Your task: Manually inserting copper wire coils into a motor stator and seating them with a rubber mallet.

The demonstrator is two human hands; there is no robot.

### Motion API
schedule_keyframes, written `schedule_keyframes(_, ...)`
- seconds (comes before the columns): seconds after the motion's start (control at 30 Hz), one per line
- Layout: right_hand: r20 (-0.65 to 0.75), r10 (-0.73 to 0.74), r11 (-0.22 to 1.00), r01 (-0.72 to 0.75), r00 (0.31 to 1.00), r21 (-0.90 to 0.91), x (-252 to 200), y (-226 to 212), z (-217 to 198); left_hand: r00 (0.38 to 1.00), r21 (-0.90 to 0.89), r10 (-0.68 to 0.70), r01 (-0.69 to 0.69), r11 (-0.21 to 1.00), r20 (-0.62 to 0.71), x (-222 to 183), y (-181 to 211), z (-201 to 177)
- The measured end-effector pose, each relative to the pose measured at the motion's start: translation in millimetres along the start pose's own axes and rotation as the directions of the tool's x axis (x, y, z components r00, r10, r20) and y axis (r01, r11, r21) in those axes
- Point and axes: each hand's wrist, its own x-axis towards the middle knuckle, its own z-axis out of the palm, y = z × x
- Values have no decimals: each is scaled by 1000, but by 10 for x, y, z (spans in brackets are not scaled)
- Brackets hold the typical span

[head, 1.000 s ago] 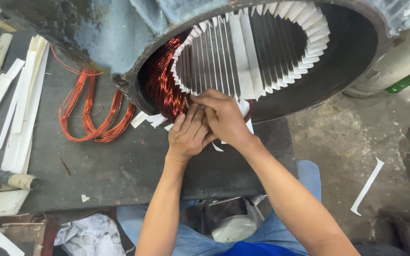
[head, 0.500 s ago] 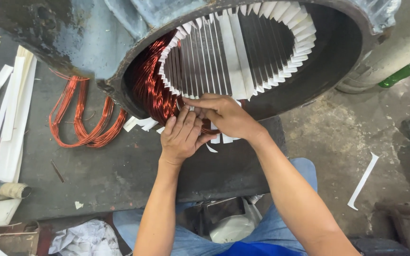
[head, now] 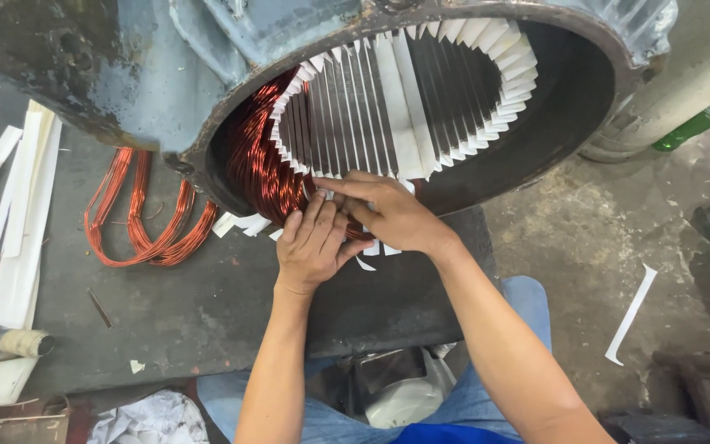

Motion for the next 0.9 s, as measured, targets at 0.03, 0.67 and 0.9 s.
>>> schedule_keyframes(0.03,1,-1,1000,1,1000,1,3,-9,-2,1000,1,-1,1,1000,1,2,-3,-1)
schedule_keyframes(0.67,-14,-61,998,61,998,-19,-5,84,-18,1000,14,18,-18,1000,-23,9,-10,33)
schedule_keyframes(0.9,-17,-49,999,49,999,-5,-2,58,-15,1000,-3,10,-10,1000,-16,17,-5,15)
